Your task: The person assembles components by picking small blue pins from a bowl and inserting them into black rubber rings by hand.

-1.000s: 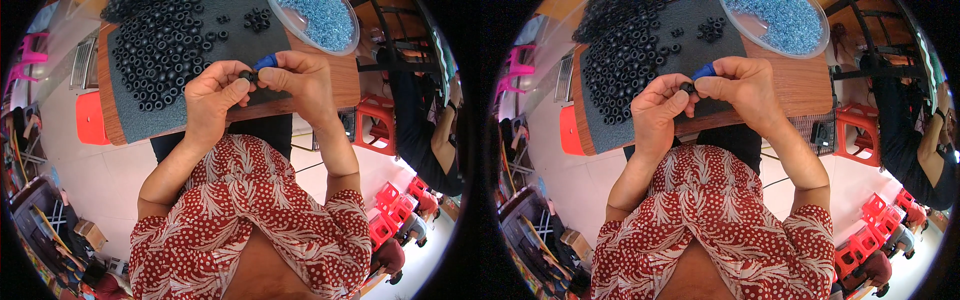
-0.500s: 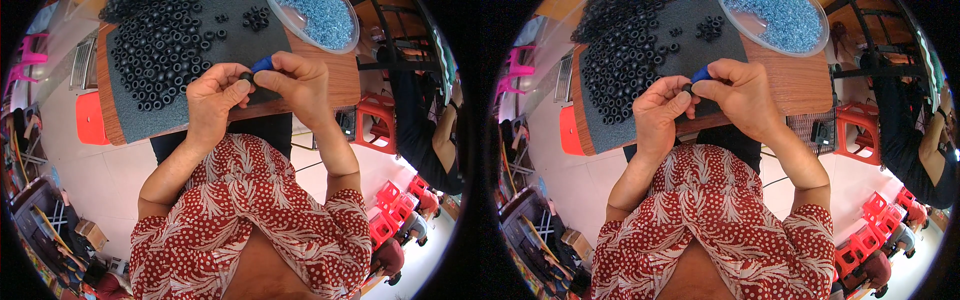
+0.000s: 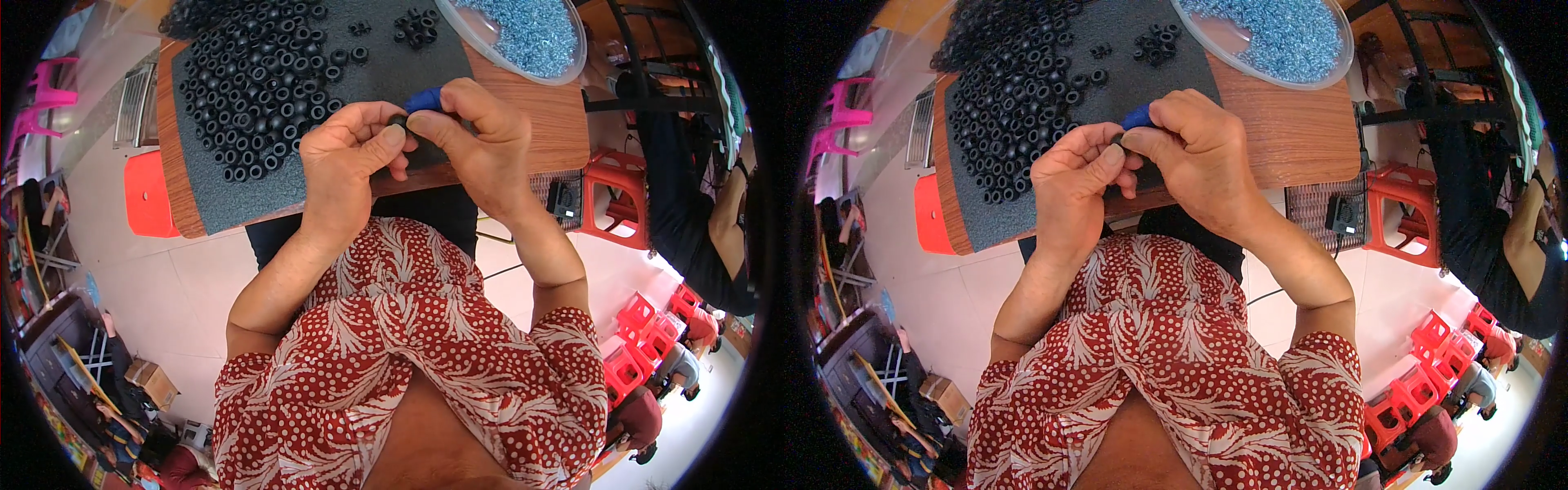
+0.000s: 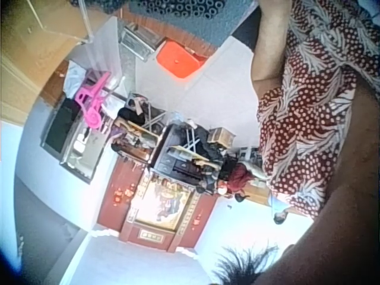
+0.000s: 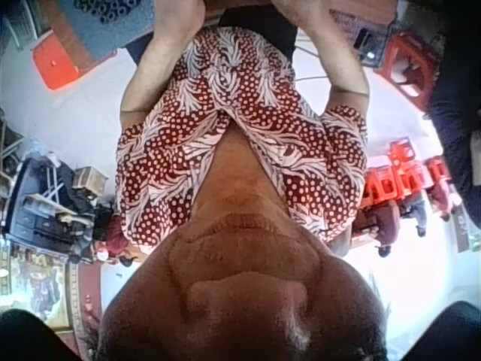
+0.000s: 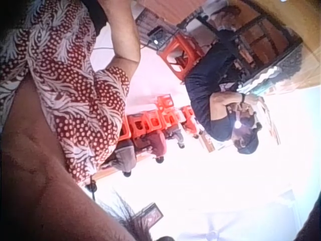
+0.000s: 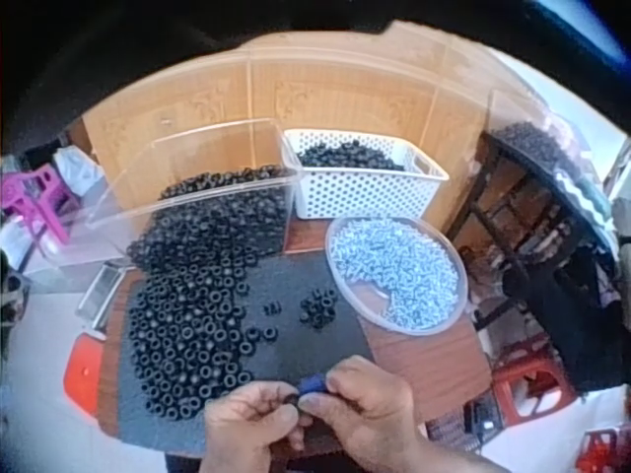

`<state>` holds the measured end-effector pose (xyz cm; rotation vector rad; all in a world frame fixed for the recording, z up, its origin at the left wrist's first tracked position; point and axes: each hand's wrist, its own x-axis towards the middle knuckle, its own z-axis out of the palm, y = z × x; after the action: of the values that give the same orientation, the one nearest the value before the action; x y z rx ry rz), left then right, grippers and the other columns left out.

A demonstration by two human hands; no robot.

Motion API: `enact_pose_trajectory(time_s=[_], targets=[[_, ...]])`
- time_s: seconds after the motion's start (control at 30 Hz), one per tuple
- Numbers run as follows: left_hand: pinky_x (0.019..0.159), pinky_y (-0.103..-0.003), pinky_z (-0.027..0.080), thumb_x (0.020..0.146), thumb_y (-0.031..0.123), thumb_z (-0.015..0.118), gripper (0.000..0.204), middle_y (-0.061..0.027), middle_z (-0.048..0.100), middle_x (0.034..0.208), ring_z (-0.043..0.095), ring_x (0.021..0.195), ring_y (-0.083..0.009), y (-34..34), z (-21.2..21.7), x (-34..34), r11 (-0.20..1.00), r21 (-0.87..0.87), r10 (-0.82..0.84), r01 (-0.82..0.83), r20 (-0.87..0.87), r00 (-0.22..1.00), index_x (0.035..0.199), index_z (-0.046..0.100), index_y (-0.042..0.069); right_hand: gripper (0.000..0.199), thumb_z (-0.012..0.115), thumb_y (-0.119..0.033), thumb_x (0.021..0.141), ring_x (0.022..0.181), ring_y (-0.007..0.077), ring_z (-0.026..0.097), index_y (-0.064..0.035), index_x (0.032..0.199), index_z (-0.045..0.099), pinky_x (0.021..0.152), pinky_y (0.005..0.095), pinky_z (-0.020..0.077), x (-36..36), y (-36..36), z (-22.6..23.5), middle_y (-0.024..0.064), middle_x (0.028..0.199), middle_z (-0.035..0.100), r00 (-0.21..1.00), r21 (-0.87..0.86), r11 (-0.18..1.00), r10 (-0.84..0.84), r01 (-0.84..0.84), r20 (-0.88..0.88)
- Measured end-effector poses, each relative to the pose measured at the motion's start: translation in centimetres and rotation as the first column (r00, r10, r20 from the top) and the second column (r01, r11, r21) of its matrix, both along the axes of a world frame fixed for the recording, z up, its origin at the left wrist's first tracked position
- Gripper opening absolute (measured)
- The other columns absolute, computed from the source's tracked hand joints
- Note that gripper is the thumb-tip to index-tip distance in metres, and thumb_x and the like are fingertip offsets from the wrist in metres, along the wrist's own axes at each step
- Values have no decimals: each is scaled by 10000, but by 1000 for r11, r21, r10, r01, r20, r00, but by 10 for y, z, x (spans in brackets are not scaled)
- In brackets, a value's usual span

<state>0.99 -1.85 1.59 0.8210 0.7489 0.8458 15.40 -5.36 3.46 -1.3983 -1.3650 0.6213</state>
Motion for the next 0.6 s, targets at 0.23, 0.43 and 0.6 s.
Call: enact_pose_trajectory(time_s=[0.23, 0.43, 0.6], targets=[[552, -266, 492, 862, 21, 554, 185, -139, 627, 832, 602, 653, -159, 3, 0, 4, 999, -14, -29, 29, 19, 999, 1026, 556, -64, 92, 668, -16, 718, 630, 186, 488, 19, 725, 583, 557, 303, 403, 1, 0, -8, 70, 651, 523, 994, 30, 997, -63, 66, -84], [545, -272, 488, 868, 19, 544, 173, -146, 628, 832, 602, 649, -164, 3, 2, 5, 999, -21, -50, 50, 3, 999, 1019, 555, -64, 64, 669, -6, 733, 642, 177, 489, 10, 745, 608, 577, 294, 405, 3, 3, -19, 58, 678, 538, 996, 88, 996, -23, 31, -88], [524, -240, 486, 852, 27, 573, 165, -131, 633, 786, 588, 615, -140, 6, 4, 4, 993, -107, -55, 57, 22, 998, 991, 568, -60, 60, 661, -5, 753, 681, 174, 499, 19, 764, 608, 603, 283, 414, -1, 0, -22, 61, 692, 537, 984, 117, 992, -23, 44, -174]])
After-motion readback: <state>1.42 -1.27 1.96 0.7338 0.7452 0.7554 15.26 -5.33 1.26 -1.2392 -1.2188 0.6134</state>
